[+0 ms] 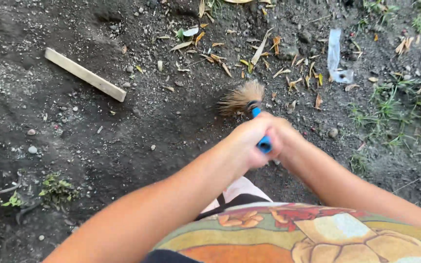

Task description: Sweeping dirt and debris in an outdoor yard area with a small hand broom.

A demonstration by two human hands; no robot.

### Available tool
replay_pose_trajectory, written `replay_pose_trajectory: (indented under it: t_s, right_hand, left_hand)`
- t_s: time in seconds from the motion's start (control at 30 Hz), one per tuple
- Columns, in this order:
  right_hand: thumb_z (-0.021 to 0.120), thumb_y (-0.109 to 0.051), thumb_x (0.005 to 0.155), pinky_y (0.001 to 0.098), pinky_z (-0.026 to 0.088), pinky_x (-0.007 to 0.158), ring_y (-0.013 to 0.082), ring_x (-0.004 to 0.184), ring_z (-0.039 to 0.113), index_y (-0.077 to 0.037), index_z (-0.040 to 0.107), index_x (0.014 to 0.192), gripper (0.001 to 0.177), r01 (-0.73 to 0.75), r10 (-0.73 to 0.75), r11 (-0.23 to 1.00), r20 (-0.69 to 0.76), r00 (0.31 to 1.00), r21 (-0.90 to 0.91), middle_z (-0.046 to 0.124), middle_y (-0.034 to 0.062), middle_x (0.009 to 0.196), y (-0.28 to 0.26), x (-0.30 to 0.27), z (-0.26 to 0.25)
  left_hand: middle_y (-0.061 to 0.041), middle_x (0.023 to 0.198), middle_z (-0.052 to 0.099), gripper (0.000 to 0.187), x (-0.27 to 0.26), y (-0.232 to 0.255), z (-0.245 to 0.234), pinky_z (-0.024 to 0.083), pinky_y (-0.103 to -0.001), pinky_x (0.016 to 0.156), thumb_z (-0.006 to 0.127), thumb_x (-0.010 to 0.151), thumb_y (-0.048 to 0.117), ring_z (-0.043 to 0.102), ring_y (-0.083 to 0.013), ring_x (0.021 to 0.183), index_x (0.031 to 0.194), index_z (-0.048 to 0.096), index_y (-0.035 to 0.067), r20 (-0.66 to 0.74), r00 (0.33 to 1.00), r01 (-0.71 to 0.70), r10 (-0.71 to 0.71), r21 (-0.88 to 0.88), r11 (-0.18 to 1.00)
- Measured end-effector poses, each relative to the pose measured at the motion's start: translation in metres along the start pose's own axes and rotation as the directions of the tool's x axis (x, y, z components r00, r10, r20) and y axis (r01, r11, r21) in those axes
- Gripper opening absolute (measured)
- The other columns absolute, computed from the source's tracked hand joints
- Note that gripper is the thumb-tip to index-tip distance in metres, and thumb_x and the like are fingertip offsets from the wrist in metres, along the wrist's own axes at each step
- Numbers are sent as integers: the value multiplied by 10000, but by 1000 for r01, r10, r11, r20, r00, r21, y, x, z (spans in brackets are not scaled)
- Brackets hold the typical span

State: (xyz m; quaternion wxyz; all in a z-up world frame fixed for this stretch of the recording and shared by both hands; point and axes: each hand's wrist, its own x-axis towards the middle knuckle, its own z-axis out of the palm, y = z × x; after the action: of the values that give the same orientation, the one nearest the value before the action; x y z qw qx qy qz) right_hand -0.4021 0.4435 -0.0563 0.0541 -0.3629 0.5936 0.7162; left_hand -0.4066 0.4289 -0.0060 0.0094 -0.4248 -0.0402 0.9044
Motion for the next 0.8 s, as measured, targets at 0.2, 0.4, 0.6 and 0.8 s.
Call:
replay_pose_trajectory:
  t_s: [0.2,0.4,0.6,0.8]
  right_hand:
    - [653,-208,871,372,511,532,181,584,608,-66,640,852,143,-590,-627,-768,-475,617,248,639,50,698,12,-52,-23]
    - [655,-222,892,367,530,565,178,622,617,-55,650,885,168,-566,-509,-807,-686,520,170,653,53,742,-24,-7,-63]
    - [607,-227,894,382,490,499,198,579,568,-59,609,857,172,-512,-464,-859,-408,787,-12,596,58,702,20,12,-50]
    - [586,-198,909,390,466,464,219,535,526,-15,602,906,184,-437,-433,-898,-266,862,47,565,89,681,93,4,-81]
  left_hand:
    - [24,553,404,115,-143,8,-73,325,-255,322,573,920,66,409,-97,387,862,508,141,-323,906,-299,272,-35,954]
    - [8,630,478,271,-70,83,-82,383,-259,386,522,910,-36,458,-111,455,771,454,185,-249,874,-468,416,-208,859]
    - [20,656,491,168,-12,107,-34,421,-221,397,591,948,88,506,-82,476,809,548,171,-46,997,-56,55,-40,998]
    - [1,707,519,134,-127,152,-40,393,-200,376,613,946,63,489,-51,488,879,499,84,96,969,244,-229,-201,949]
